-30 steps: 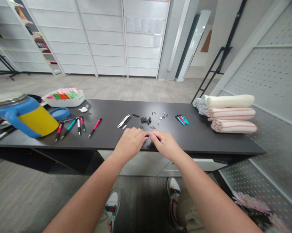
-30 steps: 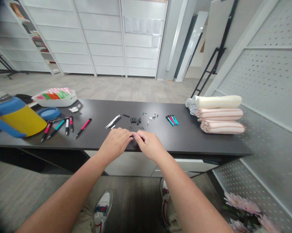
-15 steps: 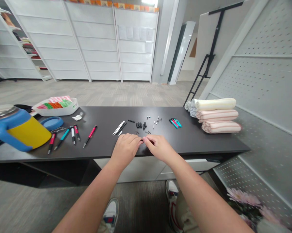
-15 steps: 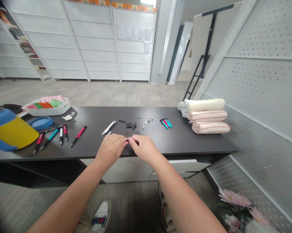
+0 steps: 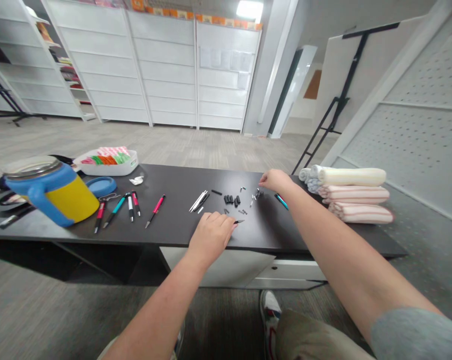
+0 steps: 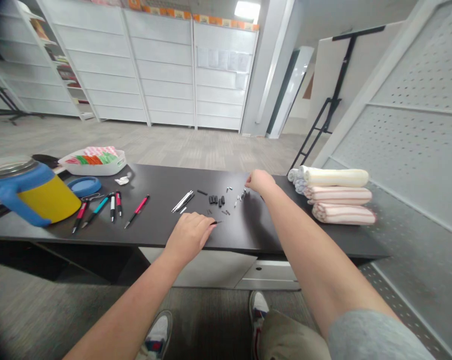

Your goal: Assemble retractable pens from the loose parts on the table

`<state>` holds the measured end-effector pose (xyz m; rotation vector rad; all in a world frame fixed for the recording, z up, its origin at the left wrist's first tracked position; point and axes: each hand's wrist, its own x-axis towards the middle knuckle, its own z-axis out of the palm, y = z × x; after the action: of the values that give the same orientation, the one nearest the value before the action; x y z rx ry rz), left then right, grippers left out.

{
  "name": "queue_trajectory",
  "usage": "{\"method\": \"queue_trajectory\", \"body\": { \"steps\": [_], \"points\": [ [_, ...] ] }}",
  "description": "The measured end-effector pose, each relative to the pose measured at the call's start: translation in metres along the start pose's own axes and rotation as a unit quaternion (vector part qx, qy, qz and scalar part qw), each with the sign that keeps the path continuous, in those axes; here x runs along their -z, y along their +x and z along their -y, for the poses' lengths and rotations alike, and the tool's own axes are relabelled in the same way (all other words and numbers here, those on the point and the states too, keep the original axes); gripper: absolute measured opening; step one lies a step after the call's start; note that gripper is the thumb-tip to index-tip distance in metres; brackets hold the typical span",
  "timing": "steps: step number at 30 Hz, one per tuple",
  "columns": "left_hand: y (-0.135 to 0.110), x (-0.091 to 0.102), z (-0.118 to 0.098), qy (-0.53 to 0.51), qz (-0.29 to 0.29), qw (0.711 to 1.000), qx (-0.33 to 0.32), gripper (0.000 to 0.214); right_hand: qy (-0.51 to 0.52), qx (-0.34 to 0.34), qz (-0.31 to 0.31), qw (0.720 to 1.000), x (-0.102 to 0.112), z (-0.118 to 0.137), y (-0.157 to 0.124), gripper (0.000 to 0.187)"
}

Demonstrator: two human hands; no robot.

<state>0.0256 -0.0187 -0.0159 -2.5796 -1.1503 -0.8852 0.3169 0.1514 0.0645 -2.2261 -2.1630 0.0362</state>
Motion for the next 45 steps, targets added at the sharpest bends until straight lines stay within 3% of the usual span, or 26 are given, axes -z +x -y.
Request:
{"method": "queue_trajectory", "body": {
  "steps": [6,15,23,27,29,30,31,33,36,37,39,41,45],
  "points": [
    [-0.002,0.0,-0.002,0.001,-0.038,0.999,0.004,0.018,-0.055,0.001,0.086,0.995,-0.012,0.016,0.035,0.013],
    [-0.003,0.003,-0.002,-0.04,-0.09,0.995,0.019,0.015,-0.083,0.024,0.113,0.99,-0.007,0.015,0.033,0.022],
    [-0.002,0.004,-0.003,-0.028,-0.091,0.995,0.022,0.015,-0.101,0.051,0.09,0.989,0.002,0.022,0.025,0.015],
    [-0.001,0.007,-0.002,-0.056,-0.118,0.991,0.042,0.016,-0.055,0.068,0.025,0.996,0.023,0.021,0.015,0.022],
    [0.001,0.008,0.0,-0.124,-0.147,0.979,0.062,0.015,-0.016,0.073,-0.015,0.997,0.033,0.019,-0.001,0.028],
    [0.003,0.008,0.001,-0.173,-0.167,0.968,0.077,0.015,0.017,0.073,-0.041,0.996,0.035,0.019,-0.013,0.026],
    [0.005,0.008,0.003,-0.228,-0.187,0.95,0.101,0.015,0.117,0.075,-0.08,0.987,0.034,0.02,-0.028,0.022],
    [0.011,0.005,0.007,-0.34,-0.227,0.893,0.189,0.018,0.329,0.085,-0.104,0.935,0.024,0.027,-0.065,0.02],
    [0.021,-0.002,0.012,-0.524,-0.257,0.748,0.318,0.027,0.576,0.071,-0.077,0.811,-0.006,0.048,-0.121,0.031],
    [0.024,-0.005,0.013,-0.577,-0.267,0.696,0.334,0.03,0.633,0.055,-0.081,0.768,-0.018,0.056,-0.136,0.034],
    [0.029,-0.01,0.015,-0.652,-0.285,0.613,0.342,0.033,0.697,0.023,-0.098,0.71,-0.039,0.069,-0.158,0.038],
    [0.032,-0.013,0.015,-0.687,-0.291,0.571,0.342,0.035,0.717,0.017,-0.1,0.69,-0.054,0.077,-0.171,0.039],
    [0.032,-0.011,0.016,-0.713,-0.284,0.542,0.343,0.036,0.74,0.031,-0.123,0.661,-0.064,0.083,-0.181,0.036]
  ]
}}
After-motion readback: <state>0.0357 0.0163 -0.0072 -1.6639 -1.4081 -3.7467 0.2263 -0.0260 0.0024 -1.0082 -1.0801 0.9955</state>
